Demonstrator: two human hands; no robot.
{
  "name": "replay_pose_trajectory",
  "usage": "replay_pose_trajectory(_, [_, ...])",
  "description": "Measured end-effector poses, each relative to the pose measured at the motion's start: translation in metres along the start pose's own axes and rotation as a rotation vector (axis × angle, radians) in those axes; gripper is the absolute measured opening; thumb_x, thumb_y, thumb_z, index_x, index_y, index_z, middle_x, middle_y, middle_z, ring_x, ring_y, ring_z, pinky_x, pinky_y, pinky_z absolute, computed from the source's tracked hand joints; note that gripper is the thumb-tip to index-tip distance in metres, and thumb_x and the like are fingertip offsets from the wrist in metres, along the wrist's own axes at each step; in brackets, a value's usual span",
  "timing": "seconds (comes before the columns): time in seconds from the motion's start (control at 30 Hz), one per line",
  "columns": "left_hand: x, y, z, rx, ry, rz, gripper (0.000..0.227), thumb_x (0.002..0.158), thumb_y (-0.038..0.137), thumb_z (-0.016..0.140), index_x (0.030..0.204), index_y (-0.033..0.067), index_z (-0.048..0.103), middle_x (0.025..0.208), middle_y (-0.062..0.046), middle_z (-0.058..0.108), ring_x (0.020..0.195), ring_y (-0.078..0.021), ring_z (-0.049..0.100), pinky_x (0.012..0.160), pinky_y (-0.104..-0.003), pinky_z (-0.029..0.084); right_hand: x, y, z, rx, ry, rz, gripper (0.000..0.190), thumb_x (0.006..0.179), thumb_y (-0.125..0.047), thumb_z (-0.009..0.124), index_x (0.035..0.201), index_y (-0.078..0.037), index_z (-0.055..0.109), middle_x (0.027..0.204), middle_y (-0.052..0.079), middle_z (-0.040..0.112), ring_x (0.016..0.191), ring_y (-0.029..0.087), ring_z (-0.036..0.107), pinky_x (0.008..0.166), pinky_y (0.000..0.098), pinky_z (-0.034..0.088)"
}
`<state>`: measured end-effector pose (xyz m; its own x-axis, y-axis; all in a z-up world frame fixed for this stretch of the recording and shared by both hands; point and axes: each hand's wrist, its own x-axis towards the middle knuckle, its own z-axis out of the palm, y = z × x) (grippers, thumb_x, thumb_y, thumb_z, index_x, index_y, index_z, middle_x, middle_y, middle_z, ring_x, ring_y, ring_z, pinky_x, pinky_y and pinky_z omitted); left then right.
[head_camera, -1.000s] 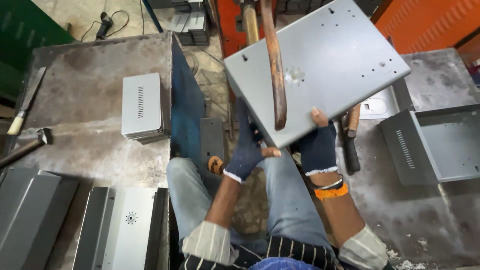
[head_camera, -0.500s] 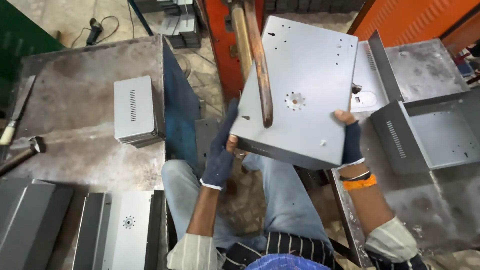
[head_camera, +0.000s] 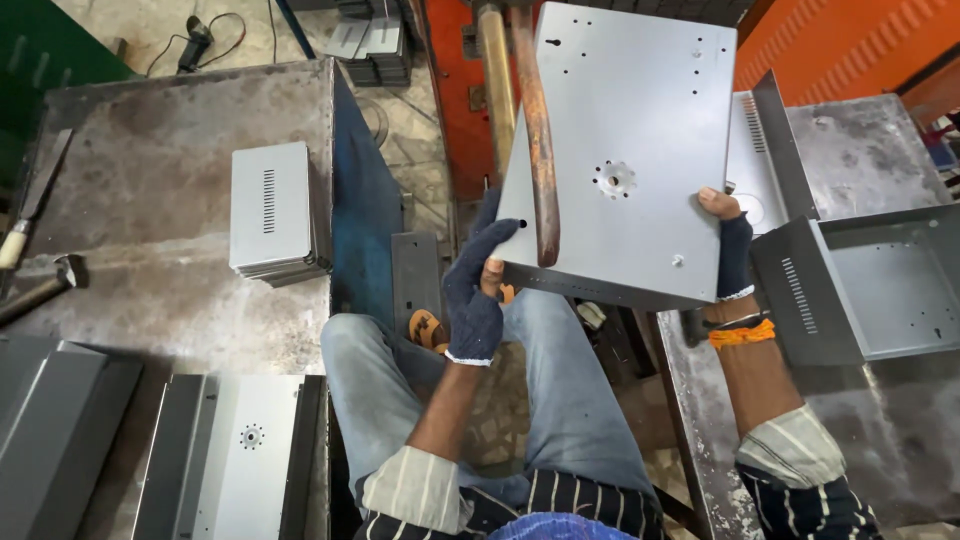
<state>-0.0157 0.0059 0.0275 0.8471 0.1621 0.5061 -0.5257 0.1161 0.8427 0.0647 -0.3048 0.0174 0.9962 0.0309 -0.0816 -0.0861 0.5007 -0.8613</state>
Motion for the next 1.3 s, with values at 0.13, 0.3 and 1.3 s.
replay_pose_trajectory(0.13, [0.0,-0.003,-0.005,-0.032,0.013,-0.077,0.049,0.108,0.039,0.06,0.131,-0.0031,0.068,0.149,-0.019,0.059,0.15,-0.0317,0.048,0.125,-0.045,0.038,0.002,-0.005,0.007,-0.048,0.043,0.03,0.042,0.091,-0.034,0.063,0.117,0.0,0.065,0.101,0.013,0.071,0.087,0.024,0.072,0.078,0.0345,0.059])
replay_pose_trajectory(0.3, [-0.002,-0.002,-0.007,0.013,0.022,-0.095,0.047,0.106,0.038,0.061,0.131,-0.0011,0.068,0.142,-0.017,0.065,0.14,-0.0286,0.057,0.117,-0.043,0.045,-0.003,-0.016,0.03,-0.082,0.044,0.05,0.049,0.088,-0.036,0.061,0.121,0.0,0.065,0.103,0.013,0.072,0.089,0.023,0.072,0.079,0.0335,0.059])
replay_pose_trajectory(1.3, [-0.01,0.009,0.016,0.161,-0.113,-0.138,0.057,0.097,0.009,0.066,0.151,0.0057,0.048,0.168,-0.016,0.033,0.152,-0.0231,0.041,0.097,-0.029,0.054,0.03,-0.029,0.006,-0.117,-0.106,0.068,0.07,0.088,-0.041,0.061,0.138,0.008,0.055,0.117,0.022,0.067,0.099,0.029,0.07,0.082,0.0351,0.059])
